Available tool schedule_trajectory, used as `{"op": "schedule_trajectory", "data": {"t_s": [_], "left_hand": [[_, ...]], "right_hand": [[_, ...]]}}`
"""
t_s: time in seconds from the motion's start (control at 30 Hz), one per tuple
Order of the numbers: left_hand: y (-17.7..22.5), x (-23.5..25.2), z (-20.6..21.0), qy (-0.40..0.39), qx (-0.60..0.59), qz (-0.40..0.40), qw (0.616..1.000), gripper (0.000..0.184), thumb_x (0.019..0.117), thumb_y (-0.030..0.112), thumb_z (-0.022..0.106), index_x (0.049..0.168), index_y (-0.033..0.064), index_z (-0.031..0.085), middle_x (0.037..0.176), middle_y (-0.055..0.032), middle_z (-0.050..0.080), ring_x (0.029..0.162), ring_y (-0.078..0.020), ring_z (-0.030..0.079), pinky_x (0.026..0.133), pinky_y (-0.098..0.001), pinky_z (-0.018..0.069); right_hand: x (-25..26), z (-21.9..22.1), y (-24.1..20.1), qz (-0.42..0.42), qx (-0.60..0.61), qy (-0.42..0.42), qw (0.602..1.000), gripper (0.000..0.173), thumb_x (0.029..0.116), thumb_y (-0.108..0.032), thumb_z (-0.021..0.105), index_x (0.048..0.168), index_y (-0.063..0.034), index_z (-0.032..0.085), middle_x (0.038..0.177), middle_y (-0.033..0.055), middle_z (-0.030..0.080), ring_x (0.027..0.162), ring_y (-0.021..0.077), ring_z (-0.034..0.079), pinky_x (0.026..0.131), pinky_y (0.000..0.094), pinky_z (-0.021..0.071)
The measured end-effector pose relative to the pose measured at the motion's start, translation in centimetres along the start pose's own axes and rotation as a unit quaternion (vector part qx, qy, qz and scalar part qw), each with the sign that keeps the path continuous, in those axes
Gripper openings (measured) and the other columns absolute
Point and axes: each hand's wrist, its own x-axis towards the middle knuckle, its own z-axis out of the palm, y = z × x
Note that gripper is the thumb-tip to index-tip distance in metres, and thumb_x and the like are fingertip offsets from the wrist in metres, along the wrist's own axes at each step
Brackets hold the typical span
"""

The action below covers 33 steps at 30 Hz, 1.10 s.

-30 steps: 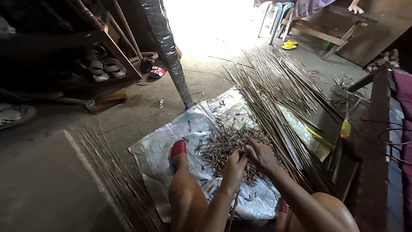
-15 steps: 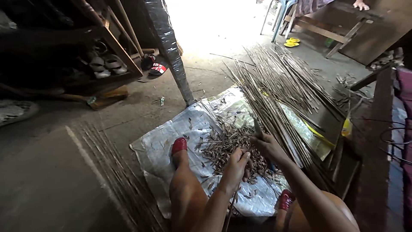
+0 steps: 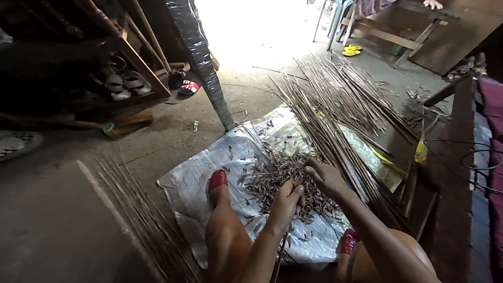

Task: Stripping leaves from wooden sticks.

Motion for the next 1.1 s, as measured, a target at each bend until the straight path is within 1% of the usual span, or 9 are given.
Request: {"op": "schedule_trajectory", "data": {"t_s": [0.2,0.33,0.4,0.47,0.57,0.73,0.9,1.0,1.1], "left_hand": [[-0.2,-0.1,0.5,-0.012,0.04,-0.011,0.999,0.014,0.1093,0.014,0.046,0.114,0.0031,0.054,0.068,0.0028,0.051,0.045,-0.0017,0.038,0.04,-0.0162,0.0311],[-0.2,-0.2,0.1,0.005,0.03,-0.017,0.999,0.015,0.1095,0.014,0.046,0.114,0.0029,0.054,0.067,0.0025,0.05,0.044,-0.002,0.037,0.04,-0.0164,0.0299],[0.2,-0.2,-0.2,0.019,0.019,-0.014,1.0,0.016,0.1098,0.015,0.045,0.116,0.0031,0.054,0.067,0.0026,0.05,0.044,-0.0018,0.037,0.04,-0.0162,0.0304],[0.3,-0.2,-0.2,0.024,0.003,-0.014,1.0,0.017,0.1102,0.015,0.044,0.118,0.0031,0.053,0.067,0.0031,0.049,0.044,-0.0013,0.037,0.04,-0.0157,0.0307],[0.2,-0.1,0.1,0.023,-0.013,-0.012,1.0,0.015,0.1104,0.014,0.043,0.116,0.0035,0.052,0.067,0.0032,0.048,0.044,-0.001,0.036,0.039,-0.0155,0.03],[-0.3,-0.3,0.8,-0.006,0.004,-0.019,1.0,0.015,0.1096,0.013,0.045,0.114,0.0022,0.054,0.066,0.0033,0.049,0.044,-0.0009,0.035,0.04,-0.0158,0.0289],[0.3,0.1,-0.2,0.027,-0.011,-0.011,1.0,0.017,0.1102,0.014,0.043,0.118,0.0025,0.053,0.066,0.0031,0.049,0.044,-0.0014,0.036,0.04,-0.016,0.0298],[0.4,0.1,-0.1,0.034,-0.042,-0.012,0.998,0.018,0.1103,0.012,0.042,0.12,0.0017,0.054,0.065,0.0028,0.05,0.043,-0.0009,0.037,0.038,-0.0152,0.0304],[0.3,0.2,0.2,0.039,-0.056,-0.017,0.998,0.017,0.11,0.011,0.042,0.12,0.0033,0.053,0.067,0.0026,0.049,0.043,-0.0007,0.036,0.038,-0.015,0.0303]], "right_hand": [[1.0,1.3,-0.5,0.142,0.083,0.067,0.984,0.055,0.1112,-0.042,0.031,0.123,0.0028,0.061,0.095,0.0223,0.067,0.091,0.0383,0.067,0.083,0.0592,0.0499],[1.5,1.5,1.7,0.104,0.272,0.118,0.949,0.044,0.1118,-0.036,0.031,0.114,-0.0016,0.058,0.075,-0.0015,0.046,0.062,0.0068,0.043,0.061,0.0277,0.0407],[1.1,1.7,1.3,0.018,0.278,0.061,0.958,0.048,0.1092,-0.035,0.032,0.13,0.0016,0.055,0.075,-0.0029,0.048,0.061,0.0035,0.043,0.059,0.0239,0.0415],[0.6,1.8,0.8,-0.035,0.191,0.007,0.981,0.057,0.1071,-0.043,0.032,0.137,-0.0008,0.055,0.081,0.0038,0.057,0.067,0.0127,0.05,0.066,0.0358,0.0472],[0.1,1.6,-0.6,-0.001,0.071,-0.004,0.997,0.053,0.1084,-0.044,0.035,0.125,-0.0008,0.06,0.084,0.0167,0.065,0.077,0.0345,0.064,0.073,0.0563,0.05],[1.1,1.6,-0.6,0.138,0.066,0.063,0.986,0.052,0.1099,-0.044,0.037,0.122,0.0004,0.061,0.091,0.0208,0.067,0.088,0.0386,0.067,0.08,0.0602,0.0498],[0.8,2.1,0.0,0.011,0.341,0.006,0.94,0.045,0.1091,-0.032,0.033,0.131,0.0023,0.053,0.073,-0.0066,0.046,0.057,-0.0009,0.04,0.054,0.0181,0.0376],[0.4,2.3,-0.1,-0.037,0.238,-0.032,0.97,0.05,0.1076,-0.039,0.036,0.124,0.0017,0.059,0.081,0.0009,0.056,0.067,0.0074,0.05,0.065,0.0286,0.0458],[0.0,2.2,-1.3,0.003,0.077,-0.015,0.997,0.053,0.1077,-0.046,0.038,0.118,-0.0003,0.063,0.085,0.0165,0.067,0.082,0.0345,0.068,0.075,0.0563,0.052]]}}
